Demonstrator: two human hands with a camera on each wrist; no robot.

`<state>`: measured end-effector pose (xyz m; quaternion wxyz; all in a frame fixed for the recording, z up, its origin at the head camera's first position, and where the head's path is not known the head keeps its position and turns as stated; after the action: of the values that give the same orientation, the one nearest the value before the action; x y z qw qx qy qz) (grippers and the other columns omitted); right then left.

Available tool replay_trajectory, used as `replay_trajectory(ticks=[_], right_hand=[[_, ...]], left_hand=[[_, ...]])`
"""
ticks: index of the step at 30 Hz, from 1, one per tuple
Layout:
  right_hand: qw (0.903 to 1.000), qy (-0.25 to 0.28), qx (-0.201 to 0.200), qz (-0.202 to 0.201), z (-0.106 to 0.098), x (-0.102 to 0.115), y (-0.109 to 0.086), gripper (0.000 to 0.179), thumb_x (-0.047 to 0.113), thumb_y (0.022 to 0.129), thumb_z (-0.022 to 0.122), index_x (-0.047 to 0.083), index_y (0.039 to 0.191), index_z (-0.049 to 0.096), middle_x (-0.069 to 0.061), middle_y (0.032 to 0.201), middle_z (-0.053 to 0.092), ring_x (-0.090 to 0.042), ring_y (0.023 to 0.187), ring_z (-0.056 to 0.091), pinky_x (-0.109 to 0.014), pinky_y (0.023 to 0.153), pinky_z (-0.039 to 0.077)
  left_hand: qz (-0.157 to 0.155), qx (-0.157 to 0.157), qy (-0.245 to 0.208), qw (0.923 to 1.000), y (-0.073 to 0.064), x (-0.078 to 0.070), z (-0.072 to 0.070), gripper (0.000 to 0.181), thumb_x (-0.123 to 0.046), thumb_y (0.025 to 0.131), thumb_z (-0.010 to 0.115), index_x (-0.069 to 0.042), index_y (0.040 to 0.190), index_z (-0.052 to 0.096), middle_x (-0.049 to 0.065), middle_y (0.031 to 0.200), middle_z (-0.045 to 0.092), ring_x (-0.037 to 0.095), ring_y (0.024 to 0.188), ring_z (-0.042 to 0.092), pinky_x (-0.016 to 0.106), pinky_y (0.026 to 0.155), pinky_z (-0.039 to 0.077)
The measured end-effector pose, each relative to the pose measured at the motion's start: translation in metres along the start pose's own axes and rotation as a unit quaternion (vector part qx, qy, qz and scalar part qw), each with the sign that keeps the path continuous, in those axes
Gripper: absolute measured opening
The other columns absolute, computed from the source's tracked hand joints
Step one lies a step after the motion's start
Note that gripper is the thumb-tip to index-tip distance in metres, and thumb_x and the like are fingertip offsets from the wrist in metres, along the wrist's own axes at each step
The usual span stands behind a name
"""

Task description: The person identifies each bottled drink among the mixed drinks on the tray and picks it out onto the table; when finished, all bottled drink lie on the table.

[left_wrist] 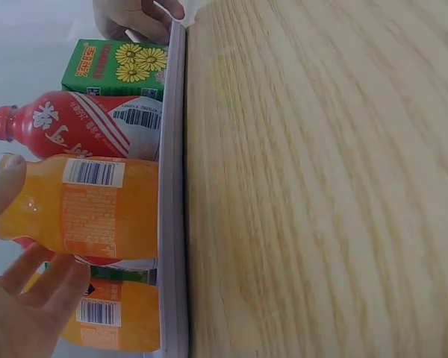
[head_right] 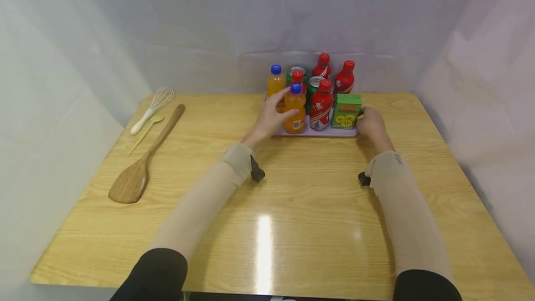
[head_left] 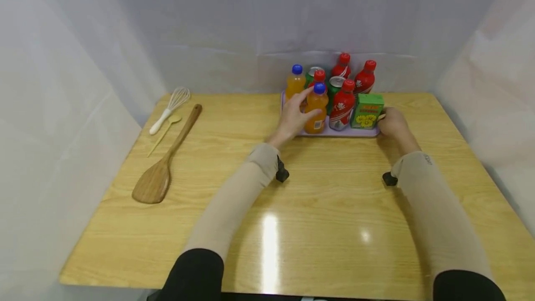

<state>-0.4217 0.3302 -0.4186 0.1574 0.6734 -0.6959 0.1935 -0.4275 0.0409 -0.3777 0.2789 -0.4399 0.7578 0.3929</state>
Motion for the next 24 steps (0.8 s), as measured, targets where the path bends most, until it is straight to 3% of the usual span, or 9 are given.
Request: replay_trajectory(ticks=[5,10,13,17,24], right_hand=[[0.9997,0.014,0.014,0.017,0.001,-0.001,0.000,0.052,-0.003,0.086,0.044,-0.017,0.135,0.054,-0.040,0.132,0.060,-0.049,0.107,0.064,-0.038,0.077,0.062],[0.9999,0.007,0.004,0.011,0.001,0.000,0.000,0.052,-0.003,0.084,0.046,-0.017,0.133,0.055,-0.041,0.130,0.061,-0.051,0.105,0.066,-0.046,0.088,0.062],[0.9995,0.027,0.008,0.016,0.003,-0.004,0.003,0.053,-0.005,0.083,0.047,-0.018,0.134,0.054,-0.041,0.120,0.063,-0.034,0.078,0.072,-0.040,0.074,0.065],[0.9970,0.069,0.017,0.031,0.007,-0.011,0.008,0.055,-0.007,0.083,0.047,-0.020,0.137,0.050,-0.040,0.107,0.064,-0.007,0.049,0.062,-0.027,0.051,0.060],[0.9945,0.090,0.024,0.047,0.007,-0.013,0.009,0.058,-0.009,0.084,0.045,-0.019,0.141,0.047,-0.043,0.115,0.060,-0.006,0.049,0.062,-0.028,0.052,0.061]], left_hand=[[0.003,-0.007,-0.011,0.9999,0.002,0.000,-0.001,0.068,-0.026,0.096,0.079,-0.013,0.156,0.051,0.012,0.142,0.066,0.024,0.117,0.065,0.033,0.103,0.056],[0.009,-0.015,-0.012,0.9998,0.002,0.000,-0.003,0.064,-0.027,0.095,0.080,-0.014,0.153,0.055,0.012,0.143,0.068,0.023,0.115,0.068,0.034,0.101,0.058],[0.006,-0.020,-0.011,0.9997,0.000,0.000,-0.005,0.063,-0.027,0.095,0.081,-0.014,0.151,0.056,0.012,0.142,0.069,0.024,0.117,0.068,0.037,0.102,0.058],[-0.015,-0.024,-0.017,0.9995,-0.001,0.000,-0.008,0.062,-0.027,0.094,0.081,-0.017,0.151,0.057,0.010,0.143,0.067,0.025,0.126,0.064,0.039,0.108,0.055],[-0.046,-0.031,-0.097,0.9938,0.000,0.000,-0.019,0.064,-0.020,0.094,0.082,-0.016,0.152,0.056,0.014,0.142,0.064,0.029,0.126,0.064,0.038,0.104,0.059]])
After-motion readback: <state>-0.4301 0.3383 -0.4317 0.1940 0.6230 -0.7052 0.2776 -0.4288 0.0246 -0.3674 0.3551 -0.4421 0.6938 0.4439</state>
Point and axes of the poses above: each hand's wrist, its own y-axis towards the middle knuckle, its own z-axis out of the palm, x = y × z, the point moved 9 cm from there along y, towards the middle knuckle
